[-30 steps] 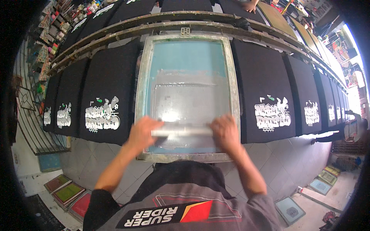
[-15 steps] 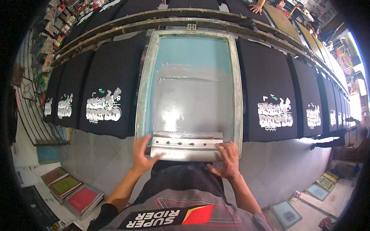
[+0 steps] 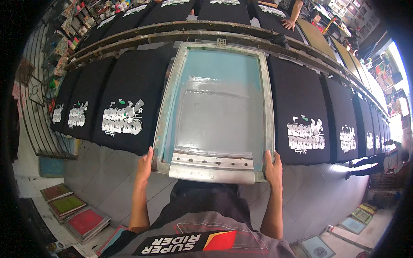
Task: The person uses a squeegee to pull gray ink across a screen printing frame positioned over a black t-shirt, repeatedly lifting and repositioning the frame to print the same design on multiple shirts. The person moves the frame along a conveyor of shirts and performs multiple ink pulls per shirt.
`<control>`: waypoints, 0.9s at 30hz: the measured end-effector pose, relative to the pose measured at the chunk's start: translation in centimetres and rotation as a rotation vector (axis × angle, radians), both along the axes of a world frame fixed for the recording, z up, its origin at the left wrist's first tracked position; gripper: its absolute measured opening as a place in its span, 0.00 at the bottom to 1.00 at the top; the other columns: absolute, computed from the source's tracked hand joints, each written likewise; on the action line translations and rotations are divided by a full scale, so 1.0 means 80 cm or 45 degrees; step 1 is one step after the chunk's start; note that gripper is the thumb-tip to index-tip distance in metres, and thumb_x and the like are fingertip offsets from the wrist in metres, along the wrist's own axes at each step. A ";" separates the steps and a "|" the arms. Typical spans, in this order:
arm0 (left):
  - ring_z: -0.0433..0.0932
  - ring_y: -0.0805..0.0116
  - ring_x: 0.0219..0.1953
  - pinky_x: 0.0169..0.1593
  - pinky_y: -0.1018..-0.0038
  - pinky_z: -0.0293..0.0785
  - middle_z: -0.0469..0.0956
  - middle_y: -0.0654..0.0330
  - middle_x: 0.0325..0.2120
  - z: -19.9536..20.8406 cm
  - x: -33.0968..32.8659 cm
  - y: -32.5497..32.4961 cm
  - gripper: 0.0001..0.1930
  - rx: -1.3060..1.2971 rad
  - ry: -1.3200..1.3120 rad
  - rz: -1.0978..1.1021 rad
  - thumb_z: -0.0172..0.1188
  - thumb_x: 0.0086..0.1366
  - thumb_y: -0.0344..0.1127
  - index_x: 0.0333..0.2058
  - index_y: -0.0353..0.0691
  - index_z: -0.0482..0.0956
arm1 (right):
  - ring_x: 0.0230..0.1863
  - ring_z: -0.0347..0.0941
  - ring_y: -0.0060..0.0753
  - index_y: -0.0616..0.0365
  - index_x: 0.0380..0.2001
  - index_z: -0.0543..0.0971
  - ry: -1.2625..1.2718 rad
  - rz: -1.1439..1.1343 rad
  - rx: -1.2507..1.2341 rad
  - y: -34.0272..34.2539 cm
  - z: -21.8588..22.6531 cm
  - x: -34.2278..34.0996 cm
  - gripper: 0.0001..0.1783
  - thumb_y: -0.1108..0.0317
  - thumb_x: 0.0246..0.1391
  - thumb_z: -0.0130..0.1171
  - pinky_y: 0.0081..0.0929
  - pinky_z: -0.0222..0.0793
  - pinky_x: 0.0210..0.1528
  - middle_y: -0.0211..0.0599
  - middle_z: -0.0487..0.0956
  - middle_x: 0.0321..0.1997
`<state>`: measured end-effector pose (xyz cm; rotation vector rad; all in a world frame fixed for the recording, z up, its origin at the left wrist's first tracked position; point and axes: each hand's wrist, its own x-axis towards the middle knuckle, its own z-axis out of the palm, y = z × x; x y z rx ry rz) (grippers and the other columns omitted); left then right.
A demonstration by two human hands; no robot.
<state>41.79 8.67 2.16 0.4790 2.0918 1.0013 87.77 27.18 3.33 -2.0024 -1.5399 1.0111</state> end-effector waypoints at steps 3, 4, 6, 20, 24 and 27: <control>0.61 0.74 0.29 0.33 0.66 0.59 0.63 0.66 0.22 0.004 -0.015 0.028 0.38 0.050 -0.043 -0.028 0.60 0.75 0.70 0.23 0.38 0.68 | 0.67 0.78 0.55 0.73 0.68 0.75 0.168 -0.026 0.058 0.028 0.000 -0.002 0.44 0.37 0.74 0.54 0.42 0.69 0.70 0.65 0.82 0.63; 0.63 0.73 0.29 0.34 0.65 0.62 0.65 0.66 0.22 -0.002 -0.018 0.034 0.38 0.058 -0.045 -0.034 0.60 0.74 0.70 0.23 0.38 0.69 | 0.66 0.79 0.54 0.73 0.68 0.75 0.214 -0.039 0.060 0.040 -0.002 -0.007 0.44 0.37 0.74 0.54 0.42 0.70 0.70 0.64 0.82 0.63; 0.70 0.70 0.31 0.39 0.64 0.69 0.73 0.62 0.25 -0.024 -0.008 0.054 0.37 0.013 0.038 0.028 0.63 0.72 0.71 0.27 0.35 0.77 | 0.57 0.83 0.46 0.74 0.64 0.79 0.247 -0.162 0.098 0.046 -0.016 -0.012 0.41 0.40 0.74 0.58 0.39 0.74 0.63 0.60 0.86 0.56; 0.88 0.61 0.43 0.49 0.65 0.80 0.90 0.49 0.39 0.032 0.191 0.062 0.37 0.159 0.231 0.115 0.72 0.67 0.66 0.48 0.29 0.87 | 0.33 0.72 0.18 0.70 0.42 0.86 0.329 -0.519 0.418 -0.005 -0.044 0.163 0.29 0.48 0.77 0.60 0.23 0.68 0.37 0.30 0.82 0.30; 0.89 0.60 0.42 0.49 0.65 0.81 0.90 0.49 0.39 0.016 0.313 0.086 0.36 0.270 0.138 -0.003 0.72 0.67 0.65 0.48 0.30 0.87 | 0.31 0.67 0.17 0.65 0.35 0.83 0.351 -0.627 0.498 -0.025 -0.024 0.295 0.31 0.44 0.77 0.59 0.24 0.63 0.34 0.24 0.75 0.27; 0.89 0.59 0.41 0.47 0.65 0.82 0.90 0.50 0.38 0.004 0.409 0.103 0.35 0.210 0.095 -0.103 0.72 0.66 0.66 0.47 0.32 0.88 | 0.28 0.65 0.17 0.60 0.31 0.79 0.207 -0.734 0.548 -0.045 -0.020 0.404 0.32 0.39 0.75 0.59 0.25 0.60 0.30 0.22 0.71 0.24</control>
